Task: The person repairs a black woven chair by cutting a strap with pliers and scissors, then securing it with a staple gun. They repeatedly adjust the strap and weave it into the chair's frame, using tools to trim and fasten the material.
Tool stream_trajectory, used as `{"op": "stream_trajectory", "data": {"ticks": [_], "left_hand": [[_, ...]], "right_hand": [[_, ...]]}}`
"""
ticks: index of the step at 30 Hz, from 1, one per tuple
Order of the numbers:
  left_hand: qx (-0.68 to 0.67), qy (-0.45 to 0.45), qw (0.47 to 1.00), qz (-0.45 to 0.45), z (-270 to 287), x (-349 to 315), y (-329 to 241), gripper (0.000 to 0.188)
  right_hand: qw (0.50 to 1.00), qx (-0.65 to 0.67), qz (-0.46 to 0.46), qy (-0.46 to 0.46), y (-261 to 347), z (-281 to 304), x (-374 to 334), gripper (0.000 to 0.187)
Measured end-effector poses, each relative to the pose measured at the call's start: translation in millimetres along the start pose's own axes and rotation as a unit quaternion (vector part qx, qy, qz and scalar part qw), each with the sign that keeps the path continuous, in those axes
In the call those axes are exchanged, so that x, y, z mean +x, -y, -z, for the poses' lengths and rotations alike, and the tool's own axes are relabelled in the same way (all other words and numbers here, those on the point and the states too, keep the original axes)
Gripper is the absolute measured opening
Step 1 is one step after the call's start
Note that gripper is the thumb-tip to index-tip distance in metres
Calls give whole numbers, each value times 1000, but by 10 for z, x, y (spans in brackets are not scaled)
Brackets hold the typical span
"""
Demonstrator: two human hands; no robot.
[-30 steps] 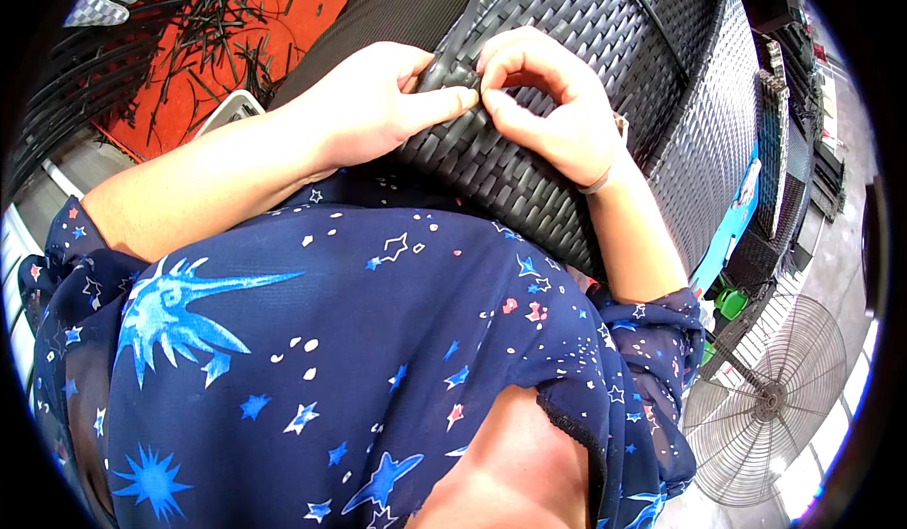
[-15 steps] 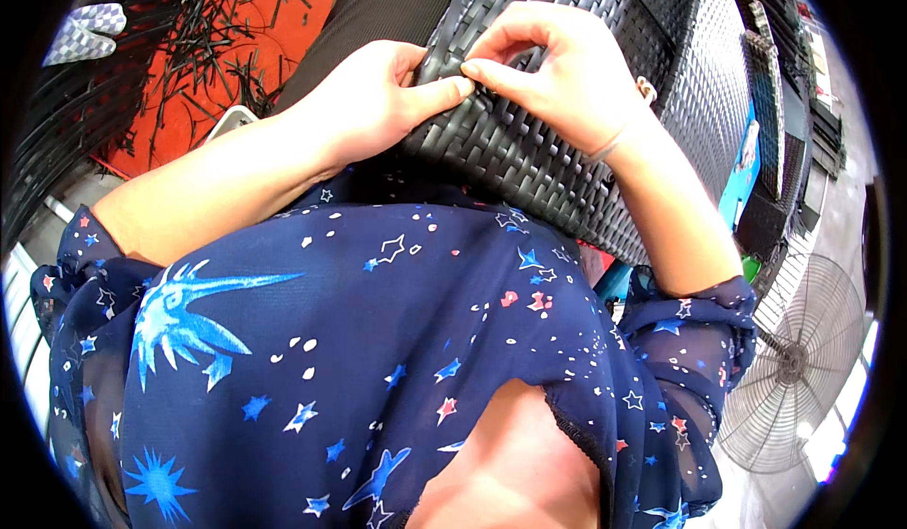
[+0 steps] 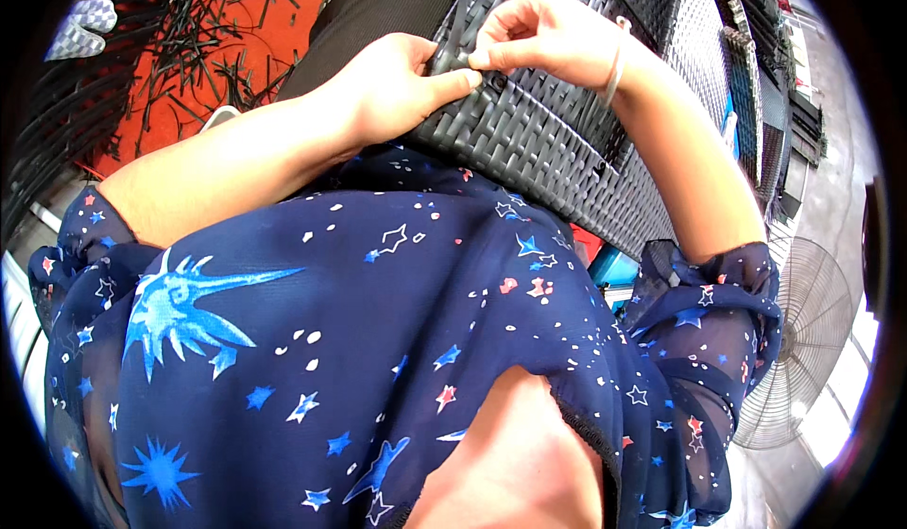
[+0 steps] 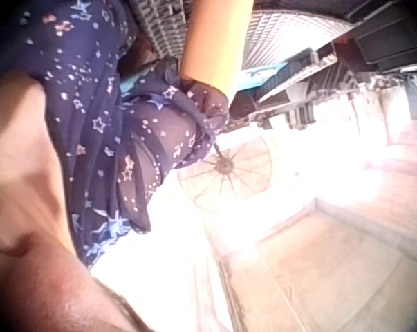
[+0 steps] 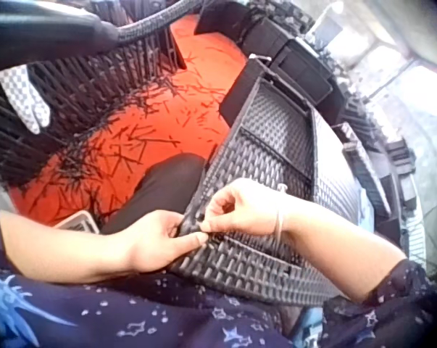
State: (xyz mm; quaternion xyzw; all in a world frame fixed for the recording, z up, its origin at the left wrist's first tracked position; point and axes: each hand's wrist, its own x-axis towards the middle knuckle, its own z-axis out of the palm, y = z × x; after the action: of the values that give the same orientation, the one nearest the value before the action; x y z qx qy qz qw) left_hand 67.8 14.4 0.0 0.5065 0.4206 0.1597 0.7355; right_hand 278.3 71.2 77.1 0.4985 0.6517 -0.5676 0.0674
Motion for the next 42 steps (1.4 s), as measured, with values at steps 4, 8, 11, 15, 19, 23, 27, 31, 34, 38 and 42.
{"op": "stream_trajectory", "data": {"ticks": [4,8,11,15,19,23,27,31,34,38,42], "left_hand": [[-45,14,999,-1,3,-34,5,37],[-29,25,999,23,8,-66,-17,34],[-94,27,995,11,-19,-107,-44,36],[-151,-9,988,0,-48,-159,-50,35],[-125,5,992,1,-4,-141,-14,34],[-76,-7,997,-17,38,-70,36,27],[-75,-8,996,-47,31,-51,85,27],[-64,-3,997,-47,41,-60,98,25],[-58,6,997,-49,47,-26,50,24],[-47,17,997,-58,57,-38,17,21],[-64,4,996,-59,32,-114,50,19]], "right_hand": [[998,45,21,-35,-7,-154,-95,17],[992,50,21,-117,-49,-298,-103,17],[991,34,11,-128,-61,-326,-95,18],[992,31,2,-124,-21,-322,-110,19],[997,10,-13,-81,36,-288,-124,18],[998,27,-20,-52,29,-268,-81,19],[997,60,-21,-49,-22,-285,-41,17],[994,93,-3,-54,-51,-341,-62,17],[994,83,-14,-71,-57,-311,-96,16],[997,54,-13,-55,-73,-298,-81,14],[994,78,-7,-76,-124,-373,-65,14]]}}
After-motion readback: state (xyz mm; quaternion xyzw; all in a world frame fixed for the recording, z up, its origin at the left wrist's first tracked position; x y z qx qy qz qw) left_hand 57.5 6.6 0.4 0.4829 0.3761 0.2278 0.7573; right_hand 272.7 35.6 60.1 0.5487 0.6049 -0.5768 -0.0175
